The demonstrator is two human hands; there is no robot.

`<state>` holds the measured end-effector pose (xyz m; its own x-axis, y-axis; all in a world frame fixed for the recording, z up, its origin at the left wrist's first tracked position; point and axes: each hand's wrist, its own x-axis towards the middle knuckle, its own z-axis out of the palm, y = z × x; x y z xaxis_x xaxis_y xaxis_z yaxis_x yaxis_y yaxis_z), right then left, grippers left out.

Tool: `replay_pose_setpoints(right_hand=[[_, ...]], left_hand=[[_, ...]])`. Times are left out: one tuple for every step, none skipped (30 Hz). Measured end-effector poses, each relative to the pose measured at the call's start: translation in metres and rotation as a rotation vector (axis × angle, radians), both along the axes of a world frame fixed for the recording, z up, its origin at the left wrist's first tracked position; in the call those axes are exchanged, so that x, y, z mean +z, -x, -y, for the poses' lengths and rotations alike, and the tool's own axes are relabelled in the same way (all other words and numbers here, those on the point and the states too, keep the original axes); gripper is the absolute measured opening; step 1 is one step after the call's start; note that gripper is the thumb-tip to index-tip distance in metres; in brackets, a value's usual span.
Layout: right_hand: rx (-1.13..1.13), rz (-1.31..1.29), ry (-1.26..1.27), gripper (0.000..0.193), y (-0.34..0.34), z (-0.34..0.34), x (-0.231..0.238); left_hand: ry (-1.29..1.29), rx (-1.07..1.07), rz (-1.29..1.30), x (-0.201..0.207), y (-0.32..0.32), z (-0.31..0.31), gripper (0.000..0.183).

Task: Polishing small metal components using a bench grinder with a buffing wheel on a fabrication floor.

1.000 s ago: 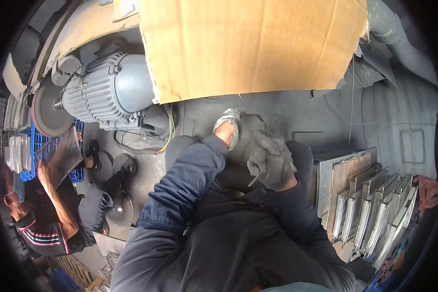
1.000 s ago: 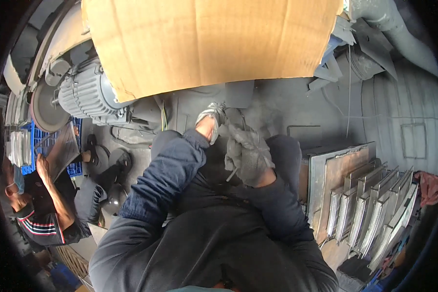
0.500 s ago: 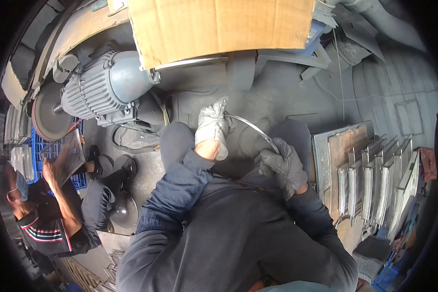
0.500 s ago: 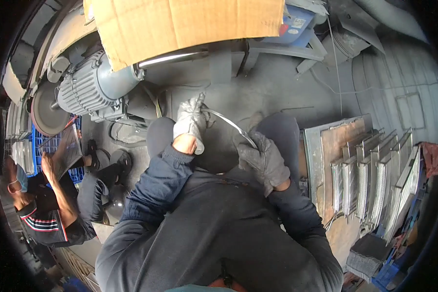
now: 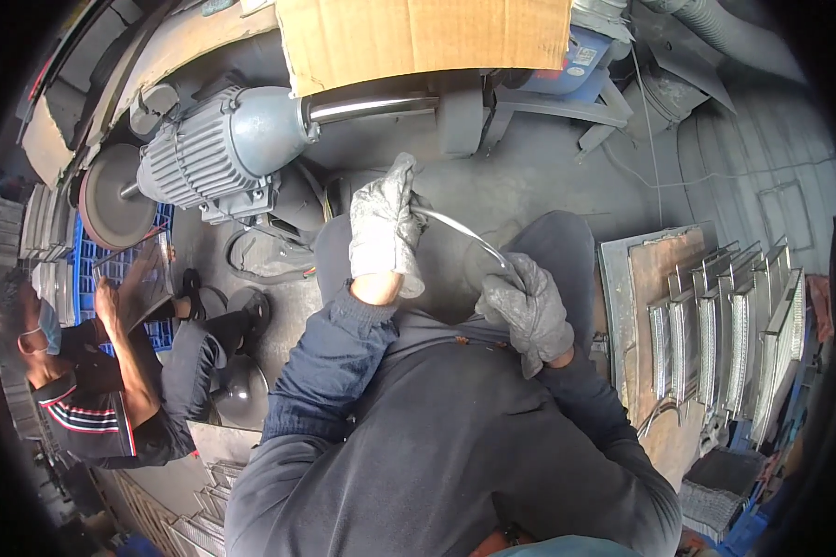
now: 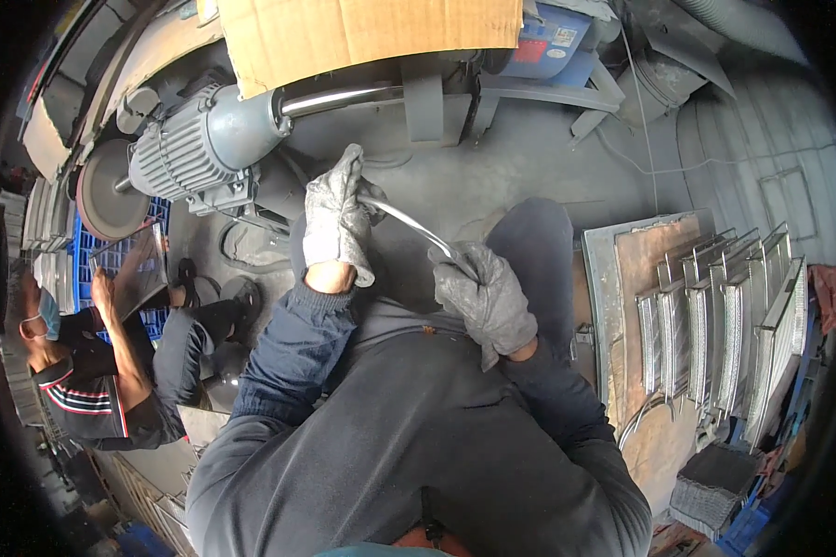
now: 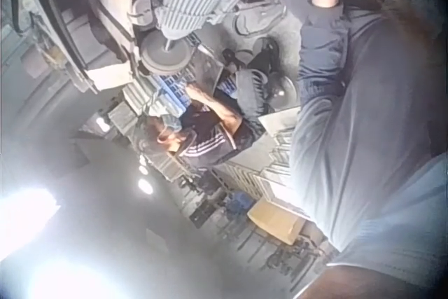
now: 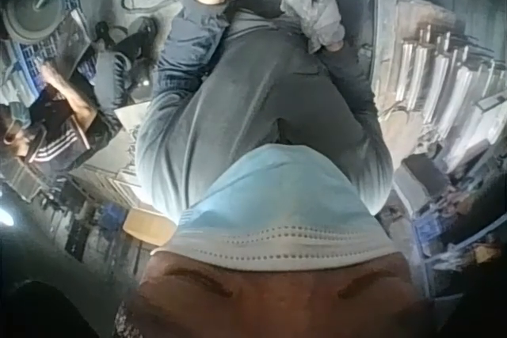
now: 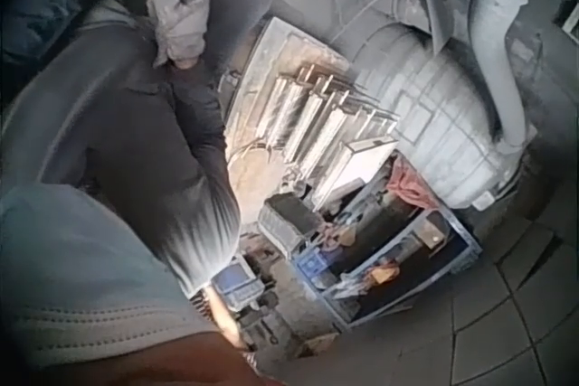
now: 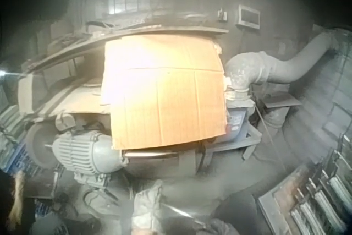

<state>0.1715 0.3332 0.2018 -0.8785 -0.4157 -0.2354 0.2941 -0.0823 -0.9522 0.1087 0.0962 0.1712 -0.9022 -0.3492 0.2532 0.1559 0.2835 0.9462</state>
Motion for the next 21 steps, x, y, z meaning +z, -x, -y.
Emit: replay_pose_setpoints(right_hand=[[0.0,0.005,0.003,0.027,-0.001,0.0,0.0],[0.001,-0.026,-0.008,0.027,-0.003,0.002,0.003],[0.0,-0.056,-0.018,0.026,-0.005,0.003,0.005],[0.001,-0.055,-0.015,0.026,-0.006,0.003,0.007],[0.005,-0.046,-0.01,0.027,-0.007,0.002,0.009],[0.008,-0.036,-0.005,0.027,-0.007,0.002,0.01],[0.007,-0.034,-0.001,0.027,-0.008,0.002,0.011],[0.007,-0.017,-0.012,0.027,-0.008,0.003,0.011],[0.006,0.0,-0.024,0.027,-0.008,0.003,0.012],[0.004,0.003,-0.021,0.027,-0.008,0.005,0.013],[-0.001,0.018,-0.001,0.027,-0.008,0.005,0.014],[-0.006,0.034,0.02,0.027,-0.007,0.006,0.014],[-0.009,0.036,0.021,0.027,-0.007,0.006,0.012],[-0.006,0.029,0.017,0.028,-0.006,0.006,0.009],[-0.004,0.023,0.013,0.028,-0.005,0.007,0.008],[-0.003,0.023,0.014,0.028,-0.005,0.007,0.009],[-0.002,0.032,0.01,0.028,-0.005,0.008,0.01],[-0.001,0.04,0.006,0.028,-0.005,0.008,0.01],[0.0,0.041,0.008,0.028,-0.004,0.009,0.01],[0.003,0.035,0.014,0.029,-0.004,0.01,0.01],[0.007,0.028,0.021,0.029,-0.004,0.01,0.009]], left_hand=[[-0.032,0.004,0.011,0.002,-0.002,-0.001,0.053],[-0.063,0.009,0.017,0.006,-0.004,0.0,0.054],[-0.059,0.011,0.016,0.006,-0.006,0.0,0.054],[-0.07,-0.007,0.021,0.005,-0.007,0.001,0.054],[-0.081,-0.027,0.025,0.004,-0.008,0.002,0.054],[-0.078,-0.028,0.026,0.002,-0.009,0.002,0.054],[-0.1,-0.03,0.039,0.001,-0.01,0.003,0.053],[-0.123,-0.035,0.051,0.002,-0.011,0.003,0.052],[-0.121,-0.037,0.053,0.003,-0.011,0.002,0.052],[-0.206,-0.036,0.084,0.006,-0.011,0.002,0.05],[-0.291,-0.036,0.114,0.007,-0.01,0.001,0.048],[-0.29,-0.039,0.116,0.006,-0.01,0.002,0.048],[-0.301,-0.045,0.171,0.005,-0.009,0.003,0.046],[-0.312,-0.046,0.224,0.005,-0.009,0.005,0.044],[-0.31,-0.045,0.224,0.002,-0.009,0.004,0.044],[-0.26,-0.024,0.173,-0.003,-0.009,0.004,0.041],[-0.209,-0.004,0.122,-0.009,-0.009,0.004,0.038],[-0.208,-0.004,0.122,-0.016,-0.008,0.006,0.038],[-0.215,0.002,0.139,-0.023,-0.006,0.009,0.037],[-0.223,0.009,0.156,-0.03,-0.005,0.012,0.037],[-0.222,0.011,0.156,-0.039,-0.005,0.015,0.037]])
